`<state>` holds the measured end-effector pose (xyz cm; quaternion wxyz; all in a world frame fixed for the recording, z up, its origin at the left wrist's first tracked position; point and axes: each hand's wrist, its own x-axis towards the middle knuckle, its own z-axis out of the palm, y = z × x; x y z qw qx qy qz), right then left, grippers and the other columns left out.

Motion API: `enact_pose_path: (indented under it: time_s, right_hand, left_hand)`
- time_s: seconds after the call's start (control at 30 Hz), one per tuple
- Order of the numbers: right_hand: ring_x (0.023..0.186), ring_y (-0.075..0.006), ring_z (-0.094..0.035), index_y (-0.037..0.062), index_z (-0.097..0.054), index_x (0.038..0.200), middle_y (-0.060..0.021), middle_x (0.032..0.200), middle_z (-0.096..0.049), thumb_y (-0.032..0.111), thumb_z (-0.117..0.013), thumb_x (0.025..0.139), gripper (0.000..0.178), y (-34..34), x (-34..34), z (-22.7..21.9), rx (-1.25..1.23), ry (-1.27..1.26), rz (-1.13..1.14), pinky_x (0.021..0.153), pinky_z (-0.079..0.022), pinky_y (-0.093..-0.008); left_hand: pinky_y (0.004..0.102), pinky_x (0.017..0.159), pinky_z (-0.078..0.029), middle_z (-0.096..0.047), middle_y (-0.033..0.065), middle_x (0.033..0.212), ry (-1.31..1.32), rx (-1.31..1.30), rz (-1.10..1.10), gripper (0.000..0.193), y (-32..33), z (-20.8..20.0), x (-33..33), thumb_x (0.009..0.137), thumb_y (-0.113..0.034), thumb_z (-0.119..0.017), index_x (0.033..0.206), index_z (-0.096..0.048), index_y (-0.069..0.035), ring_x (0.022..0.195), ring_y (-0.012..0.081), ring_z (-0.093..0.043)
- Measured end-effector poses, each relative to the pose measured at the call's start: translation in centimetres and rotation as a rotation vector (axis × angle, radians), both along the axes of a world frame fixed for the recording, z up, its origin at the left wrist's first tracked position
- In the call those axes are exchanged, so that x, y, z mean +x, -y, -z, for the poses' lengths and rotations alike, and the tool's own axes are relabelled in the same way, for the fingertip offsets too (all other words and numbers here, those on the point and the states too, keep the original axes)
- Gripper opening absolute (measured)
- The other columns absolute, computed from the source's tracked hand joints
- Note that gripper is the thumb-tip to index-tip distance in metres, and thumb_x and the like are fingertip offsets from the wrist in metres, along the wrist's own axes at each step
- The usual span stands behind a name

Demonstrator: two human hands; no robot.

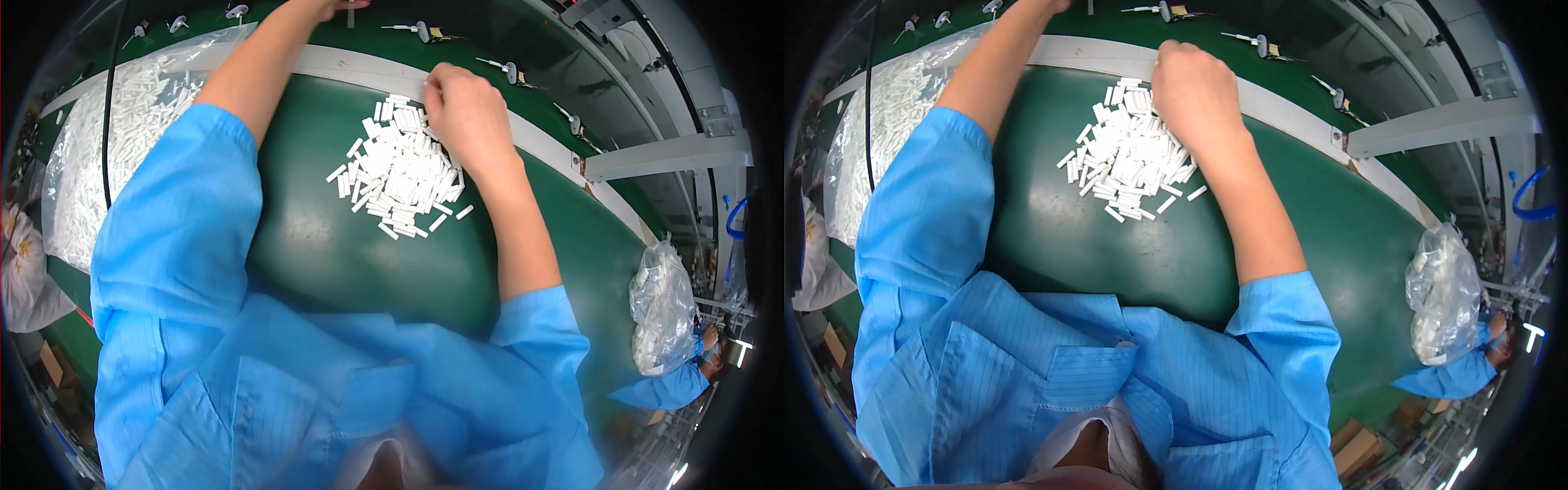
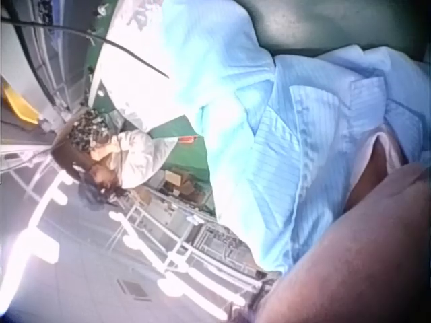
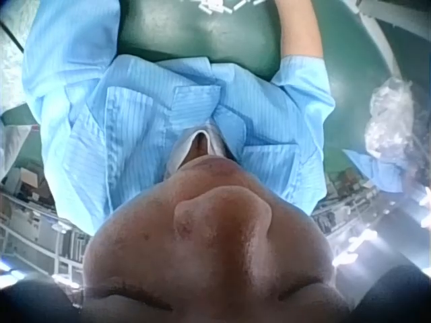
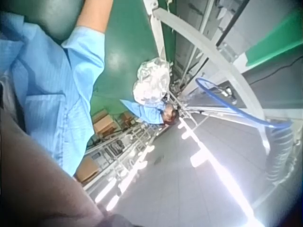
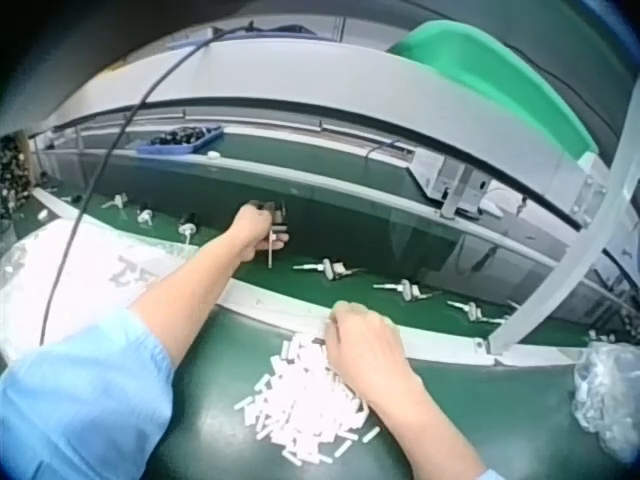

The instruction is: The person assembles small white cylindrical components onto a circuit board assembly by hand.

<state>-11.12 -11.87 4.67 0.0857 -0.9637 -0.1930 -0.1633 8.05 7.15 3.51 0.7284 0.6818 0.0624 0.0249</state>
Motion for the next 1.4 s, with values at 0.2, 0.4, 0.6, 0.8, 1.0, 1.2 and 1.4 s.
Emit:
enact_pose_path:
  time_s: [0.2, 0.4, 0.6, 0.8, 1.0, 1.2, 1.4]
  right_hand:
    - [0.070, -0.0175, -0.068, -0.0018, -0.067, 0.095, -0.0105, 0.078, -0.069, 0.009, -0.062, 0.083, 0.017, 1.7, 2.2, 1.3, 0.963, -0.394, 0.089, 0.069, -0.053, -0.0270]
    - [0.068, -0.0129, -0.066, -0.0046, -0.067, 0.099, -0.0091, 0.079, -0.069, 0.010, -0.066, 0.083, 0.022, 2.2, 2.9, 2.5, 1.186, -0.416, 0.094, 0.065, -0.053, -0.0224]
    - [0.064, -0.0108, -0.064, -0.0055, -0.067, 0.095, -0.0092, 0.077, -0.069, 0.013, -0.066, 0.085, 0.021, 1.4, 2.2, 2.2, 1.091, -0.417, 0.092, 0.060, -0.053, -0.0222]
    - [0.063, -0.0111, -0.064, -0.0059, -0.066, 0.094, -0.0095, 0.076, -0.069, 0.013, -0.065, 0.086, 0.021, 1.6, 2.0, 2.5, 1.143, -0.426, 0.061, 0.058, -0.053, -0.0224]
    - [0.062, -0.0122, -0.064, -0.0067, -0.066, 0.094, -0.0108, 0.077, -0.069, 0.011, -0.065, 0.086, 0.019, 1.4, 1.9, 2.2, 1.166, -0.437, 0.055, 0.059, -0.053, -0.0233]
    - [0.063, -0.0132, -0.064, -0.0086, -0.064, 0.095, -0.0122, 0.078, -0.068, 0.007, -0.062, 0.088, 0.017, 1.9, 2.4, 2.1, 1.427, -0.301, 0.068, 0.060, -0.054, -0.0238]
    - [0.061, -0.0143, -0.065, -0.0034, -0.067, 0.090, -0.0092, 0.073, -0.068, 0.010, -0.065, 0.086, 0.014, 1.7, 1.9, 1.8, 1.111, -0.110, 0.134, 0.060, -0.053, -0.0256]
  left_hand:
    - [0.0206, 0.045, -0.041, -0.053, 0.0084, 0.080, -0.223, -0.587, 0.525, 0.020, 3.9, 1.9, -2.2, 0.099, -0.019, -0.043, 0.092, -0.051, -0.002, 0.060, 0.0125, -0.049]
    - [0.0203, 0.049, -0.038, -0.050, 0.0069, 0.077, -0.149, -0.803, 0.582, 0.019, 7.1, 1.7, -6.9, 0.099, -0.013, -0.038, 0.094, -0.050, 0.001, 0.061, 0.0111, -0.046]
    - [0.0223, 0.046, -0.031, -0.048, 0.0080, 0.080, -0.069, -1.011, 0.517, 0.019, 7.5, 1.5, -7.1, 0.100, -0.015, -0.034, 0.093, -0.044, 0.000, 0.055, 0.0113, -0.038]
    - [0.0232, 0.046, -0.031, -0.050, 0.0100, 0.083, -0.097, -1.001, 0.378, 0.017, 7.8, 0.2, -8.3, 0.100, -0.013, -0.034, 0.093, -0.044, -0.001, 0.055, 0.0112, -0.037]
    - [0.0244, 0.048, -0.032, -0.051, 0.0113, 0.085, -0.064, -0.976, 0.376, 0.016, 8.0, 0.8, -8.3, 0.100, -0.013, -0.035, 0.093, -0.044, -0.001, 0.056, 0.0119, -0.037]
    - [0.0270, 0.064, -0.050, -0.063, 0.0072, 0.085, -0.067, -0.627, 0.402, 0.020, 10.7, 0.4, -11.5, 0.099, -0.024, -0.042, 0.098, -0.052, -0.007, 0.075, 0.0152, -0.061]
    - [0.0335, 0.079, -0.051, -0.067, 0.0131, 0.092, 0.064, -0.425, 0.337, 0.019, 10.7, 0.5, -11.9, 0.094, -0.014, -0.039, 0.102, -0.048, 0.001, 0.082, 0.0197, -0.065]
